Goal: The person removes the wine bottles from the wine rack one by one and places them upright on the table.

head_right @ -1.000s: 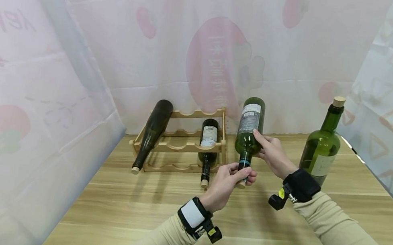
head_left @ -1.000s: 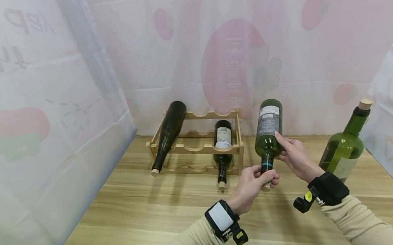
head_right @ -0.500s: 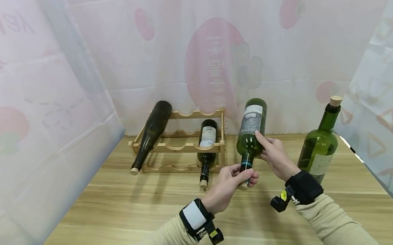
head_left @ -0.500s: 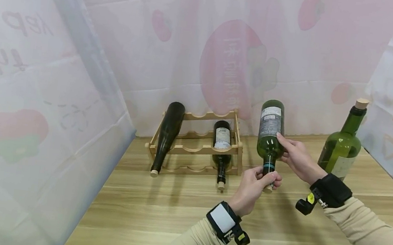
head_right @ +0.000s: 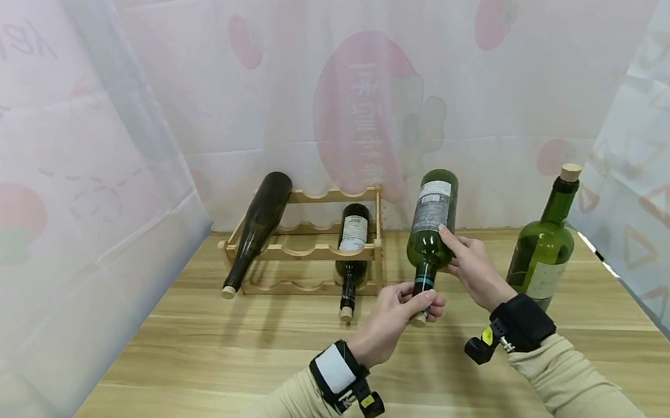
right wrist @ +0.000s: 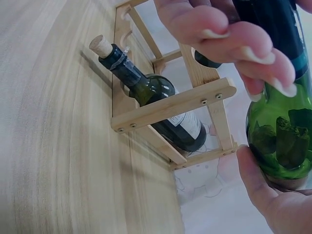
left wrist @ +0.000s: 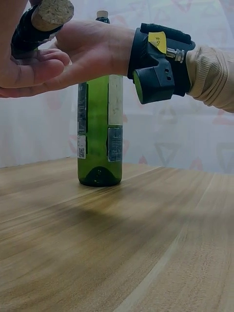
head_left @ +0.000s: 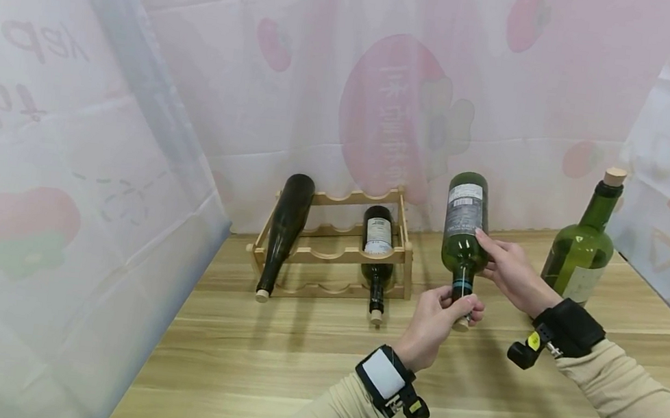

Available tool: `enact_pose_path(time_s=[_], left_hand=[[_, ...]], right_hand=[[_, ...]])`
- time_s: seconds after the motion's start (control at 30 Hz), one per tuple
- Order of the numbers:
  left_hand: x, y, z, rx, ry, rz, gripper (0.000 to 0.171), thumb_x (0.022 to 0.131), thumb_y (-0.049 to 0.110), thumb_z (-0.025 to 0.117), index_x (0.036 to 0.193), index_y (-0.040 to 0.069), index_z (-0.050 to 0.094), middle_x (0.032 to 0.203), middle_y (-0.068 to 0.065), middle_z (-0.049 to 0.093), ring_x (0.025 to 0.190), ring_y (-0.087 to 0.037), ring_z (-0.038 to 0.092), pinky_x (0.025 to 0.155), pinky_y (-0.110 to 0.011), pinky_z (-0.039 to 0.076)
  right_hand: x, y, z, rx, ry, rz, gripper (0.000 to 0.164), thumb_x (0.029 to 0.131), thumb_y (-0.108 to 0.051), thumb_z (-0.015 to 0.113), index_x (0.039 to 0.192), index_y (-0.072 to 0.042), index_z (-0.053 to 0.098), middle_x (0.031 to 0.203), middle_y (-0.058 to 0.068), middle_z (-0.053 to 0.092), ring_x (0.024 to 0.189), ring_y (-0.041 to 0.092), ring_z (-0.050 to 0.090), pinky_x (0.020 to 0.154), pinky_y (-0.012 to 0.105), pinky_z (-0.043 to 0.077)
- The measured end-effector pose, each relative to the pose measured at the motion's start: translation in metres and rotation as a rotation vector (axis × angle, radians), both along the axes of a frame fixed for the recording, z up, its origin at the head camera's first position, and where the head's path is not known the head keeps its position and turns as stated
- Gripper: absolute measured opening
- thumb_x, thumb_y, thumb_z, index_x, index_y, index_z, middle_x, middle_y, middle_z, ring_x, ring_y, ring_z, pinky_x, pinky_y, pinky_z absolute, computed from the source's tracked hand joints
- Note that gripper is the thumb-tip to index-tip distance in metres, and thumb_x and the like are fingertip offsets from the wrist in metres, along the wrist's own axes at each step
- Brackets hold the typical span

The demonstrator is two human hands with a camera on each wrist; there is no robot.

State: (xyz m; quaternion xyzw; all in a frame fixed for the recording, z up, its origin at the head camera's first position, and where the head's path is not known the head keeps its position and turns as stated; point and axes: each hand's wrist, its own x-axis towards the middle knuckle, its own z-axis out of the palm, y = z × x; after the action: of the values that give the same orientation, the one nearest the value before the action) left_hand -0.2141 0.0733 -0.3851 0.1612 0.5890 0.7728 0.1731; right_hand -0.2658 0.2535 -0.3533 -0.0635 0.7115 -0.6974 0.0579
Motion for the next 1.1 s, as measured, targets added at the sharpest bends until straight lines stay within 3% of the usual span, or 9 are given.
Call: enact_pose_path(time_s=[0.27, 0.83, 1.1], left_hand=[[0.001, 0.004, -0.002, 0.007, -0.011, 0.015, 0.019, 0.093, 0.015, 0.062, 0.103, -0.001, 0.066, 0.103, -0.029, 0.068, 0.075, -0.006, 0.064, 0.065, -0.018, 0.051], [0.005, 0.008, -0.001, -0.001, -0.025, 0.007, 0.014, 0.094, 0.015, 0.062, 0.1, 0.003, 0.066, 0.104, -0.031, 0.067, 0.074, -0.007, 0.064, 0.063, -0.019, 0.05], [0.006, 0.01, -0.001, 0.002, -0.026, -0.002, 0.014, 0.094, 0.015, 0.062, 0.1, 0.003, 0.066, 0.102, -0.03, 0.068, 0.075, -0.008, 0.064, 0.064, -0.018, 0.05]], right_hand=[[0.002, 0.001, -0.002, -0.063, 0.012, -0.016, 0.076, 0.101, -0.045, 0.04, 0.14, 0.017, 0.024, 0.101, -0.009, 0.062, 0.091, 0.002, 0.063, 0.083, 0.018, 0.052], [0.007, 0.008, -0.004, 0.006, 0.012, -0.023, 0.078, 0.101, -0.048, 0.037, 0.142, 0.017, 0.024, 0.107, -0.008, 0.058, 0.095, 0.001, 0.061, 0.086, 0.017, 0.051], [0.009, 0.01, -0.003, -0.016, 0.009, -0.02, 0.079, 0.101, -0.048, 0.038, 0.144, 0.017, 0.02, 0.107, -0.009, 0.058, 0.095, 0.0, 0.061, 0.085, 0.017, 0.051]])
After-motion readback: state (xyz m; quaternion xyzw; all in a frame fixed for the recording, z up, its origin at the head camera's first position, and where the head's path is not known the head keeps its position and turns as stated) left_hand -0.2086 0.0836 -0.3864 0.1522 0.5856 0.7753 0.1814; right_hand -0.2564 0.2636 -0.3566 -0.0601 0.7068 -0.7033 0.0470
